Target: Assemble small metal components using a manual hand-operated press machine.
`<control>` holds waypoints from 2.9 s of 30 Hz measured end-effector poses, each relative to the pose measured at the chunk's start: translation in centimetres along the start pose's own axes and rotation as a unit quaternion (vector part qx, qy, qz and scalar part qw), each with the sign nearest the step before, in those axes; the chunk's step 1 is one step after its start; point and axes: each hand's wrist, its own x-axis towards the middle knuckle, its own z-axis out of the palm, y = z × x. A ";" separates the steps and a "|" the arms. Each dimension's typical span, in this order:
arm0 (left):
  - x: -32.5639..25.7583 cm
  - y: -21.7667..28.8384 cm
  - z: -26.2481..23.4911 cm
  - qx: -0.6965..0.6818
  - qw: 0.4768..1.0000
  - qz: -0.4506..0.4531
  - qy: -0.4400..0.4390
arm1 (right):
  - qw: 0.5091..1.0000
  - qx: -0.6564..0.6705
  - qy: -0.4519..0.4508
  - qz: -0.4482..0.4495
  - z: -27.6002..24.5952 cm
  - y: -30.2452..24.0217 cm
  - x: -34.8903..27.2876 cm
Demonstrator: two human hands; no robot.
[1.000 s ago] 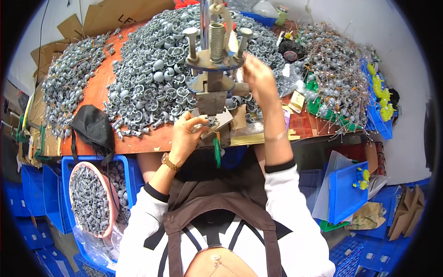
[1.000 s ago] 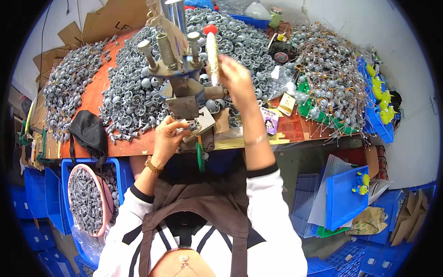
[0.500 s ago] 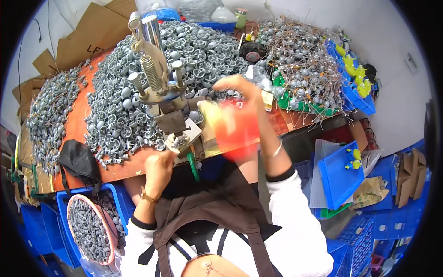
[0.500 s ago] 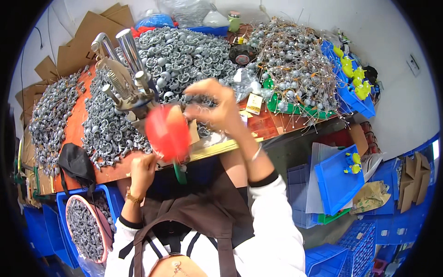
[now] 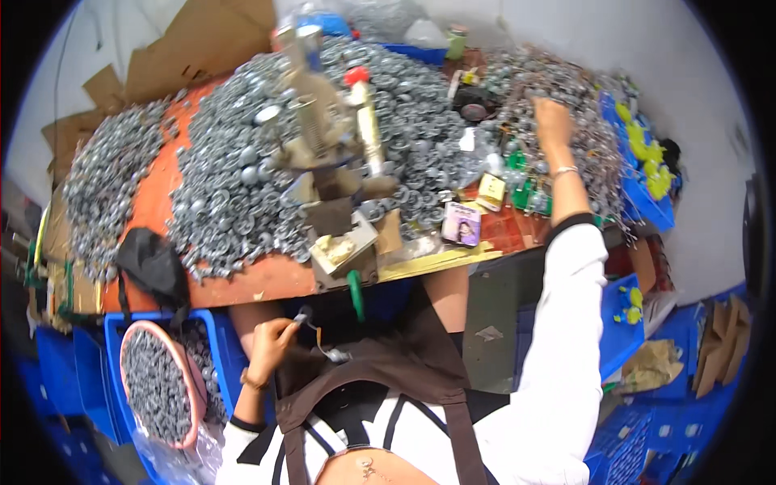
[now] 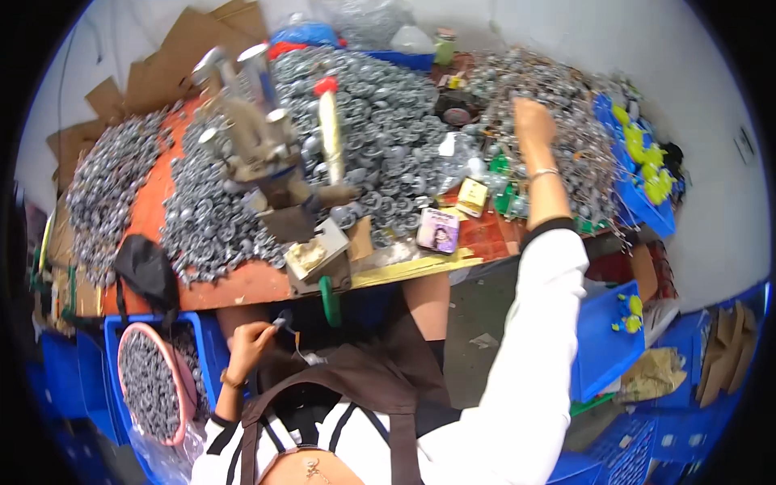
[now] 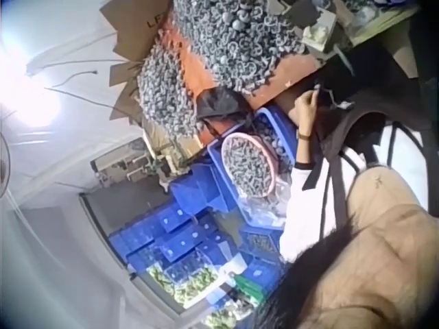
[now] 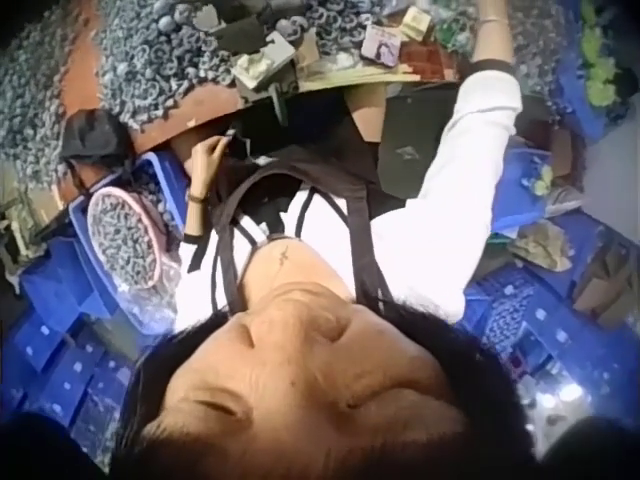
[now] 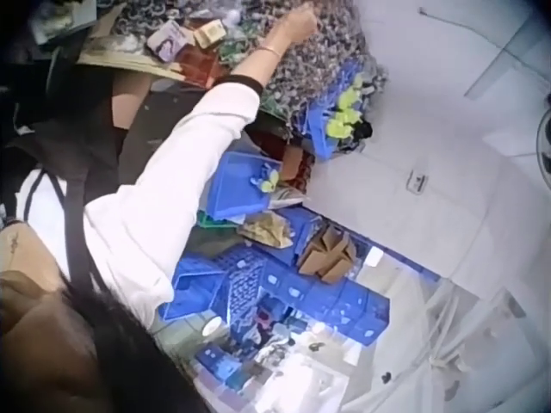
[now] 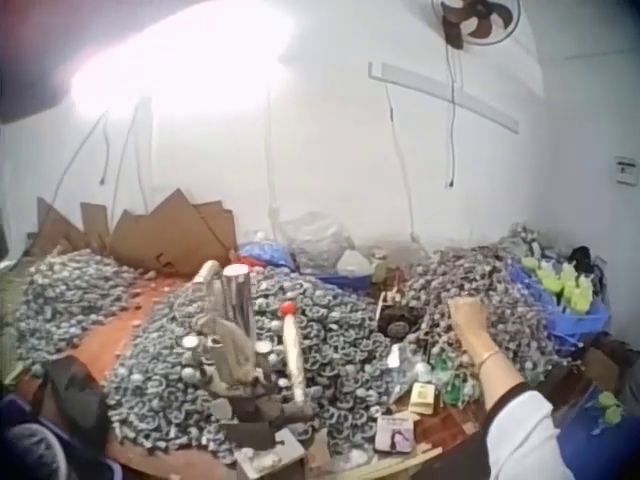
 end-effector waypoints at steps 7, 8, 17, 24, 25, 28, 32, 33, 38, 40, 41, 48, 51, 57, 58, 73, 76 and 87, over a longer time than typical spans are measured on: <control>6.8 2.2 -4.0 0.031 0.960 0.151 0.235 | 0.933 0.350 0.076 0.048 -7.8 -11.7 -1.8; 8.9 1.7 -4.8 0.079 0.916 0.203 0.336 | 0.911 0.402 0.036 0.089 -8.1 -12.1 -2.6; 16.6 1.9 -8.0 0.286 0.889 0.153 0.323 | 0.676 0.721 -0.073 0.132 -13.0 -16.6 -9.4; 14.3 4.5 -4.4 0.068 0.912 0.225 0.336 | 0.597 0.795 -0.024 0.104 -17.1 -18.5 -14.0; 13.4 4.3 -3.2 -0.067 0.952 0.192 0.230 | 0.579 0.810 -0.034 0.087 -17.3 -19.0 -14.6; 11.2 6.2 1.0 -0.107 0.950 0.267 0.121 | 0.557 0.823 -0.061 0.094 -18.3 -21.2 -16.4; 11.8 8.0 2.8 -0.033 0.957 0.257 0.134 | 0.539 0.833 -0.081 0.095 -18.8 -22.6 -18.4; 11.9 7.9 2.8 -0.016 0.959 0.246 0.141 | 0.540 0.832 -0.081 0.097 -19.1 -22.8 -18.8; 12.5 6.3 4.4 -0.097 0.957 0.233 0.143 | 0.527 0.837 -0.111 0.098 -19.2 -24.1 -19.8; 12.1 6.7 4.9 -0.076 0.956 0.225 0.174 | 0.524 0.838 -0.119 0.098 -19.2 -24.9 -19.9; 11.9 7.0 5.0 -0.056 0.953 0.218 0.205 | 0.515 0.842 -0.122 0.105 -19.3 -25.3 -19.9; 10.6 8.2 0.8 -0.136 0.969 0.159 0.130 | 0.517 0.833 -0.153 0.125 -20.0 -25.5 -20.4; 10.1 3.8 -2.0 0.180 0.915 0.138 0.334 | 0.536 0.822 -0.169 0.095 -19.0 -25.1 -21.2; 11.1 -0.2 -2.8 0.336 0.896 0.137 0.256 | 0.517 0.776 -0.337 0.128 -18.0 -27.3 -22.0; 11.0 -0.2 -3.0 0.309 0.904 0.142 0.258 | 0.532 0.749 -0.369 0.141 -17.9 -27.6 -22.1; 6.9 5.7 0.9 -0.579 0.808 0.094 0.050 | 0.667 0.671 -0.297 0.128 -16.8 -34.3 -24.6; 6.8 6.0 0.8 -0.557 0.818 0.117 0.080 | 0.666 0.672 -0.291 0.142 -17.0 -34.0 -24.6; 6.1 7.4 1.2 -0.533 0.837 0.117 0.040 | 0.549 0.740 -0.369 0.124 -16.9 -33.0 -24.1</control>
